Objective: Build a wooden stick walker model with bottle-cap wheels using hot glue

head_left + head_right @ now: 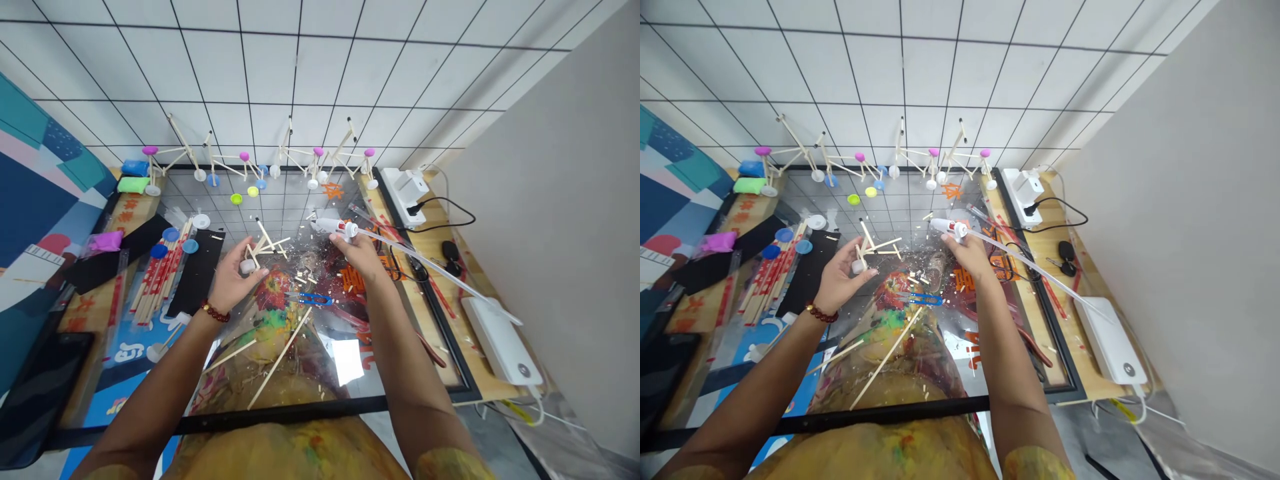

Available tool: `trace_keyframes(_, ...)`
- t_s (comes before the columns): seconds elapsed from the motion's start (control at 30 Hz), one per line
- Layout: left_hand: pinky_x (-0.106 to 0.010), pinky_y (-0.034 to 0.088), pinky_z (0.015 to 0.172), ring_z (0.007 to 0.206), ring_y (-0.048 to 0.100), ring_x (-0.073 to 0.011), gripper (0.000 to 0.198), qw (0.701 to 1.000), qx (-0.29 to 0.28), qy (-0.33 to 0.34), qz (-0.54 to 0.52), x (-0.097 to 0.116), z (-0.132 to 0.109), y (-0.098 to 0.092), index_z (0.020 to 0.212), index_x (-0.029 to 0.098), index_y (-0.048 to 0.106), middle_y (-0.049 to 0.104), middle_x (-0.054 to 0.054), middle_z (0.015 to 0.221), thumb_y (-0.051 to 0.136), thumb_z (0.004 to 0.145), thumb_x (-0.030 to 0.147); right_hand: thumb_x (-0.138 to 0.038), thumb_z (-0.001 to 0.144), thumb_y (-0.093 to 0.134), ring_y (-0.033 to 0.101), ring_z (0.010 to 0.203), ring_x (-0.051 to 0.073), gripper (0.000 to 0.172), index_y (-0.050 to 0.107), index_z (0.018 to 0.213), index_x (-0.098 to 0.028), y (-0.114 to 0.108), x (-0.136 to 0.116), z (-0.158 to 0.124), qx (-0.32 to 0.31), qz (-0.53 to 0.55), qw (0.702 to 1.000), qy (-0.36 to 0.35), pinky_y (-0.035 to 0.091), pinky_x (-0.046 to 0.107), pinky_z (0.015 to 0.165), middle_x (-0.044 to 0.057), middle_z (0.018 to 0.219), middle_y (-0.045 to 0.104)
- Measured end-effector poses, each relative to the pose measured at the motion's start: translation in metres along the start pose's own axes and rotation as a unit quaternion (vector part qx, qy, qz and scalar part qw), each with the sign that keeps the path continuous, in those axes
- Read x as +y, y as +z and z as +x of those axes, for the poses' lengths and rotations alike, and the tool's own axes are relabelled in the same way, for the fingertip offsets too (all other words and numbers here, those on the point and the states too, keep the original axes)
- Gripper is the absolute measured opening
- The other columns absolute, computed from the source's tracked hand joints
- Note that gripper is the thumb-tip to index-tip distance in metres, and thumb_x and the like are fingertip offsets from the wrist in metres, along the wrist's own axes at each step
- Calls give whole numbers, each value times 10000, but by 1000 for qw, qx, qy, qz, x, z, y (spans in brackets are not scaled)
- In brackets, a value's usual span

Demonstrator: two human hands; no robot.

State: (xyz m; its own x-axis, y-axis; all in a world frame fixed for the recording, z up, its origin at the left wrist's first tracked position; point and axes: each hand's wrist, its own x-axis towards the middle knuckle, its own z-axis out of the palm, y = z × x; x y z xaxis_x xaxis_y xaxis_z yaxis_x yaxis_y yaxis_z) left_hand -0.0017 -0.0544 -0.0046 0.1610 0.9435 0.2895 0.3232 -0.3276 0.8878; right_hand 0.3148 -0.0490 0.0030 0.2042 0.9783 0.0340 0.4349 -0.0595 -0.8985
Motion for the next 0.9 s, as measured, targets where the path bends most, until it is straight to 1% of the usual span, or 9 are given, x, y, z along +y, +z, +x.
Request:
trace_keyframes(0.13,-457,496,1067,1226,620,-292,780,1000,-10,4,15,-1,0,0,1417,227,511,650,-118,1322,812,706,335,-471,862,602,647,1141,271,426,711,1155,-181,-3,-14,-10,-27,-32,998,-39,436,441,1056,72,1175,735)
trace_keyframes(0.2,-459,492,1070,1232,615,-293,780,1000,-4,2,26,-1,0,0,1420,218,508,645,-118,1329,809,711,339,-468,872,586,647,1127,283,394,728,1099,-179,-5,-25,-17,-40,-70,996,-40,445,441,1038,70,1124,747)
trace_keyframes(0.3,-451,494,1067,1228,616,-294,758,999,-2,1,42,1,1,0,1408,204,522,641,-120,1332,803,718,348,-489,886,554,670,1040,298,395,741,995,-159,-5,-38,-24,-77,-117,989,-47,473,440,982,85,1003,760)
trace_keyframes(0.37,-445,499,1063,1219,623,-292,752,999,-1,6,46,3,1,0,1402,204,530,640,-119,1332,805,716,346,-484,897,539,678,1014,290,397,735,1002,-156,-4,-44,-27,-94,-118,986,-63,482,422,961,87,1000,758)
trace_keyframes(0.47,-441,505,1055,1205,632,-288,758,999,-2,19,47,3,1,1,1406,212,528,642,-115,1326,812,713,334,-455,915,524,675,1036,272,379,726,1045,-162,0,-48,-29,-102,-106,985,-89,479,392,961,89,1079,748)
trace_keyframes(0.6,-442,520,1033,1185,639,-287,771,999,1,21,47,0,1,3,1409,219,526,640,-114,1320,820,707,344,-438,925,526,678,1004,267,361,727,1050,-166,1,-51,-31,-110,-137,980,-90,482,380,940,93,1062,751)
trace_keyframes(0.73,-458,515,1031,1183,630,-295,791,999,5,4,40,-3,1,3,1399,219,532,644,-118,1306,838,684,365,-428,930,527,681,996,272,350,724,1053,-166,0,-51,-31,-104,-155,978,-95,485,376,924,99,1054,754)
trace_keyframes(0.83,-461,491,1063,1216,612,-295,802,1000,14,-5,-5,0,2,3,1409,216,513,629,-132,1325,836,694,378,-450,919,540,687,979,287,354,725,1023,-168,1,-44,-28,-63,-173,981,-65,492,387,908,103,1004,760)
trace_keyframes(0.9,-454,471,1088,1259,587,-292,797,998,30,-7,-52,3,3,2,1422,223,492,589,-142,1379,825,718,389,-457,913,545,678,1018,294,359,720,1048,-174,2,-36,-26,-26,-181,982,-42,486,401,933,103,1022,757)
